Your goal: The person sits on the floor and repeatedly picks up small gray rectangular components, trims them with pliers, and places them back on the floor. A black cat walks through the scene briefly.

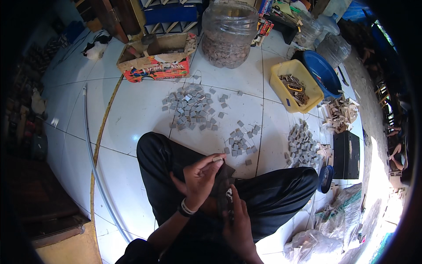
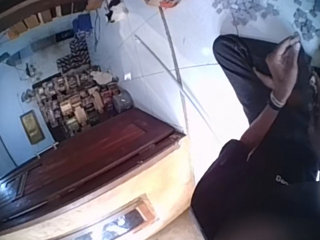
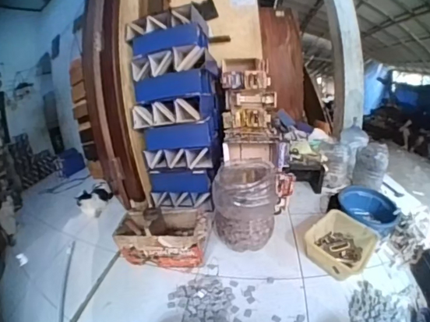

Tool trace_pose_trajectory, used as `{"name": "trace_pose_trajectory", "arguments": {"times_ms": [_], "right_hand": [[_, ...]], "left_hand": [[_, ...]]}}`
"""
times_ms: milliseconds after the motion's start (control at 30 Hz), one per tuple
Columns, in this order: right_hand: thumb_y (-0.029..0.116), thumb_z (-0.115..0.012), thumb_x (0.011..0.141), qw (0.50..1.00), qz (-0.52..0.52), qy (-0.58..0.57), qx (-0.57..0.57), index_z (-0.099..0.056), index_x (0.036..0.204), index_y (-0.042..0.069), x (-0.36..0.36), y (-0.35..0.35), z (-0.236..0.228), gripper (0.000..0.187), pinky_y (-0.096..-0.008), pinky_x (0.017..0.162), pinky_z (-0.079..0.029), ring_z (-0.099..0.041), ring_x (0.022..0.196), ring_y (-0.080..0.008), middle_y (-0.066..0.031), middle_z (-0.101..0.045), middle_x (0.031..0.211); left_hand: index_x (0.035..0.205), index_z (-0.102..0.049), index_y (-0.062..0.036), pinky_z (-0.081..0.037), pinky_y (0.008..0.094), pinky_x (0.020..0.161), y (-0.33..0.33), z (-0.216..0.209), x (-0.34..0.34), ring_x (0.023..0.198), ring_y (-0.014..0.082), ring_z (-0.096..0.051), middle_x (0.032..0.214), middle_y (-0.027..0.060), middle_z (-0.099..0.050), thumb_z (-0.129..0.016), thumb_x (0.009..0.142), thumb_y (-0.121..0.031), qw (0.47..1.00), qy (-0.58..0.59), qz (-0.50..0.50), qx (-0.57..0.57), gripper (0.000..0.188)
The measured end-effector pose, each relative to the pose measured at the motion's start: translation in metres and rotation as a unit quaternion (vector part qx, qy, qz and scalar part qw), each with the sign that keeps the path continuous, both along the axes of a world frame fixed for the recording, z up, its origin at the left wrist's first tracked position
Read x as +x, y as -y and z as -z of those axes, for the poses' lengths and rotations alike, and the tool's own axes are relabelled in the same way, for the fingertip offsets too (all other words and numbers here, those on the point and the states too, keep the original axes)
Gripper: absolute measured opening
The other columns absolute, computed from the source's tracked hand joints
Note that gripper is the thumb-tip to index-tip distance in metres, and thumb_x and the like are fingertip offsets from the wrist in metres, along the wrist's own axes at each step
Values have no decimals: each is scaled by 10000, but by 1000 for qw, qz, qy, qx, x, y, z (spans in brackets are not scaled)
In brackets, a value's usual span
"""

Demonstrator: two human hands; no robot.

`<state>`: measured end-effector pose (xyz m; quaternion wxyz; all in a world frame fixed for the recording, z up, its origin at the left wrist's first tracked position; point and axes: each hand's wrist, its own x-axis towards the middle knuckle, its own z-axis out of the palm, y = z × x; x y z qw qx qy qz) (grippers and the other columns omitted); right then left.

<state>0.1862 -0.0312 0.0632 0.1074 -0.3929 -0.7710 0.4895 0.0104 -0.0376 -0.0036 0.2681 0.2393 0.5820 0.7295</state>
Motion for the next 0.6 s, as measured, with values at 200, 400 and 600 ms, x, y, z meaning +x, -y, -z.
{"name": "trace_pose_trajectory", "arguments": {"times_ms": [200, 400, 600], "right_hand": [[-44, -593, 977, 999, 10, -33, -7, -346, 1653, 62, 14, -16, 2, 727, -463, 1041, -514, -618, 1284, -458, -283, -571, 1414], [-82, -596, 964, 998, -39, -50, -10, -375, 1642, 57, 21, -25, 3, 726, -448, 1043, -508, -628, 1270, -432, -255, -576, 1416], [-85, -603, 964, 997, -35, -63, -15, -386, 1639, 62, 16, -22, 7, 724, -438, 1041, -506, -632, 1259, -433, -253, -587, 1395]], "left_hand": [[1243, -691, 125, -628, 423, 992, 7, -14, -29, 1067, 297, -770, 1118, 233, -770, -692, 1067, -188, 986, 167, 25, -14, 359], [1212, -708, 113, -636, 426, 975, 11, -27, -32, 1056, 308, -777, 1119, 226, -771, -705, 1057, -234, 978, 196, 65, -40, 380], [1194, -723, 97, -642, 428, 962, 12, -28, -28, 1059, 308, -778, 1131, 232, -770, -717, 1048, -272, 977, 195, 76, -36, 397]]}}
